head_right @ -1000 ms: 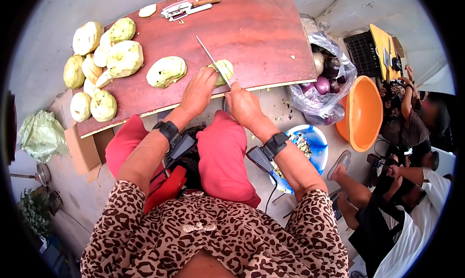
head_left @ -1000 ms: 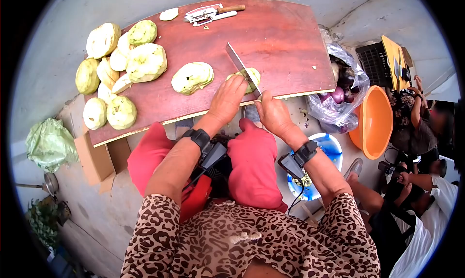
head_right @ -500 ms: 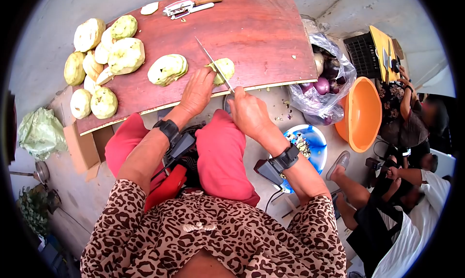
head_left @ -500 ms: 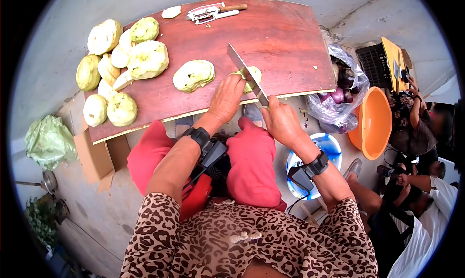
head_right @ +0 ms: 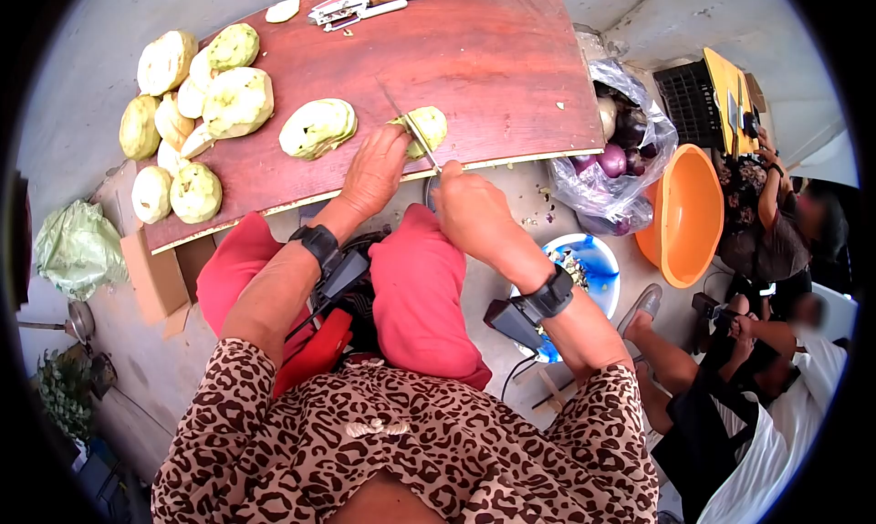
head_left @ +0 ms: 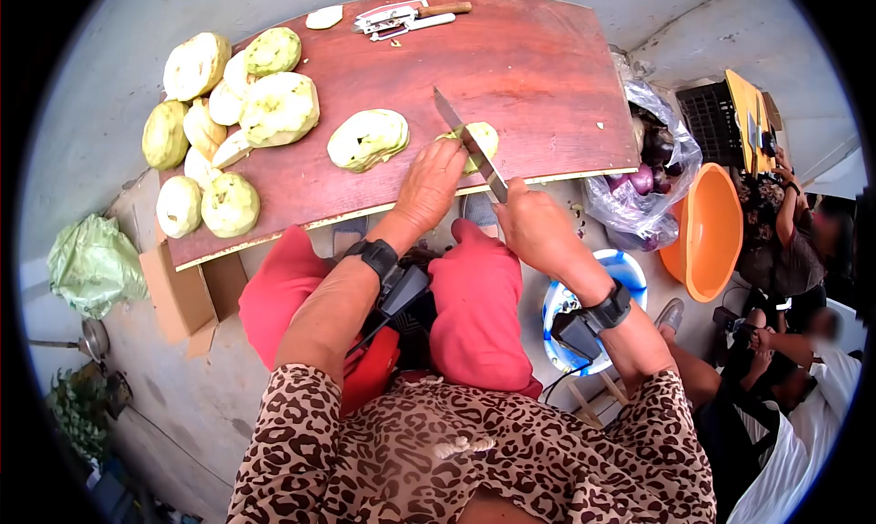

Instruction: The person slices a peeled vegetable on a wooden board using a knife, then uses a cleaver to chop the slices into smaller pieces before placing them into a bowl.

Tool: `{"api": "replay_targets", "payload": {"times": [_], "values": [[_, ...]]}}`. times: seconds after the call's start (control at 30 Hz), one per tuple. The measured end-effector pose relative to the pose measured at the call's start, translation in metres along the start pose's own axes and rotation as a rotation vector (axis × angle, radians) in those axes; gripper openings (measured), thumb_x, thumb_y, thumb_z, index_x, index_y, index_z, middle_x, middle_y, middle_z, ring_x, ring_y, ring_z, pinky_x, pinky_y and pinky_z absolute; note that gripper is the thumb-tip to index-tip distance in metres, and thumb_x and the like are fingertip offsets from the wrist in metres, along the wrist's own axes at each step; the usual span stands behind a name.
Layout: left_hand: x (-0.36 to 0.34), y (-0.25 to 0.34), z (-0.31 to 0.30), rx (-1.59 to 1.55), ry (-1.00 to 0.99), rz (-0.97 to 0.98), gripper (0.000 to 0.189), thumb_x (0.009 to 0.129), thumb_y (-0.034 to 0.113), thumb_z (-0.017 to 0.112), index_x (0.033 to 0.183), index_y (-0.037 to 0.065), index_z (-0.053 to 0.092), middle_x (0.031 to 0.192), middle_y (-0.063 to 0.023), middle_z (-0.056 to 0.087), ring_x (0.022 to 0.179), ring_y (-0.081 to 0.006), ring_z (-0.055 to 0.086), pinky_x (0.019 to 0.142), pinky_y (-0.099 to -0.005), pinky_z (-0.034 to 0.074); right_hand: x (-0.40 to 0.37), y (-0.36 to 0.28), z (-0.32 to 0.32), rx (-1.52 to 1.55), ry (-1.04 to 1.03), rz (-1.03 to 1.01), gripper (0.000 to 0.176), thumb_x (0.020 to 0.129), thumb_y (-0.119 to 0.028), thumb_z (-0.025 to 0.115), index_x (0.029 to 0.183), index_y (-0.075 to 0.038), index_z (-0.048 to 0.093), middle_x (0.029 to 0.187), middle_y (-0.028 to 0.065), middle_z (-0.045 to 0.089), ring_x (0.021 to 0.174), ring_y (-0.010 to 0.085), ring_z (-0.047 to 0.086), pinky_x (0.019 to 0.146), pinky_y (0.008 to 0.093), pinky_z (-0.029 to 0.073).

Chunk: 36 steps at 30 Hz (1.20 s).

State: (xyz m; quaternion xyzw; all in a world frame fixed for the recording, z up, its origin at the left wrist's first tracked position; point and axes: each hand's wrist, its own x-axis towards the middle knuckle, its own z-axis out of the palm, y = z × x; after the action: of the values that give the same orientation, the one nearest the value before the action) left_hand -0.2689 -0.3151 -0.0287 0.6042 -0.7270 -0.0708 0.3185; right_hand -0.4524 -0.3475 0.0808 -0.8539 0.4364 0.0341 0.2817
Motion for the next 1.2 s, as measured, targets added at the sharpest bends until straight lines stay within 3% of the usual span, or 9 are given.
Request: {"api": "replay_targets", "payload": {"times": [0.37, 0.43, 0.67, 0.87, 1.2], "values": [[-0.001, 0.001, -0.001, 0.012, 0.005, 0.011, 0.032, 0.078, 0.002, 0.056, 0.109, 0.001, 0.056, 0.115, -0.0148, 0.054, 0.111, -0.0337, 0.052, 0.095, -0.0416, 0.043, 0.030, 0.019, 0.050, 0.020, 0.100, 0.026, 0.024, 0.093, -0.021, 0.056, 0.096, 0.001, 0.047, 0.079, 0.0272, 0.065, 0.076, 0.0448, 0.064, 0.067, 0.0519, 0.052], [-0.002, -0.001, -0.002, -0.001, -0.004, 0.017, 0.037, 0.077, 0.001, 0.060, 0.114, 0.001, 0.055, 0.116, -0.0160, 0.053, 0.111, -0.0358, 0.051, 0.095, -0.0434, 0.043, 0.028, 0.022, 0.051, 0.048, 0.119, 0.008, 0.025, 0.093, -0.021, 0.056, 0.096, 0.001, 0.047, 0.080, 0.0267, 0.065, 0.076, 0.0447, 0.064, 0.067, 0.0519, 0.052], [-0.005, 0.005, -0.010, 0.029, 0.036, -0.024, 0.033, 0.077, 0.001, 0.059, 0.110, 0.001, 0.058, 0.114, -0.0154, 0.054, 0.107, -0.0346, 0.053, 0.092, -0.0424, 0.044, 0.013, 0.012, 0.034, 0.063, 0.221, -0.063, 0.024, 0.092, -0.021, 0.057, 0.098, 0.000, 0.046, 0.080, 0.0262, 0.065, 0.075, 0.0452, 0.064, 0.066, 0.0522, 0.051], [-0.006, 0.006, -0.010, 0.050, 0.035, -0.062, 0.028, 0.076, 0.002, 0.058, 0.104, 0.004, 0.060, 0.111, -0.0131, 0.055, 0.103, -0.0315, 0.053, 0.088, -0.0410, 0.045, -0.004, 0.000, 0.016, 0.038, 0.074, -0.030, 0.025, 0.091, -0.020, 0.058, 0.096, 0.001, 0.045, 0.076, 0.0265, 0.064, 0.072, 0.0454, 0.064, 0.065, 0.0522, 0.051], [-0.007, 0.003, -0.008, 0.016, 0.027, -0.055, 0.027, 0.078, 0.001, 0.058, 0.104, 0.002, 0.060, 0.108, -0.0119, 0.056, 0.100, -0.0315, 0.054, 0.084, -0.0407, 0.047, -0.003, -0.005, 0.008, 0.009, -0.001, 0.021, 0.025, 0.091, -0.019, 0.057, 0.096, 0.004, 0.046, 0.074, 0.0278, 0.064, 0.073, 0.0458, 0.064, 0.066, 0.0524, 0.051]]}}
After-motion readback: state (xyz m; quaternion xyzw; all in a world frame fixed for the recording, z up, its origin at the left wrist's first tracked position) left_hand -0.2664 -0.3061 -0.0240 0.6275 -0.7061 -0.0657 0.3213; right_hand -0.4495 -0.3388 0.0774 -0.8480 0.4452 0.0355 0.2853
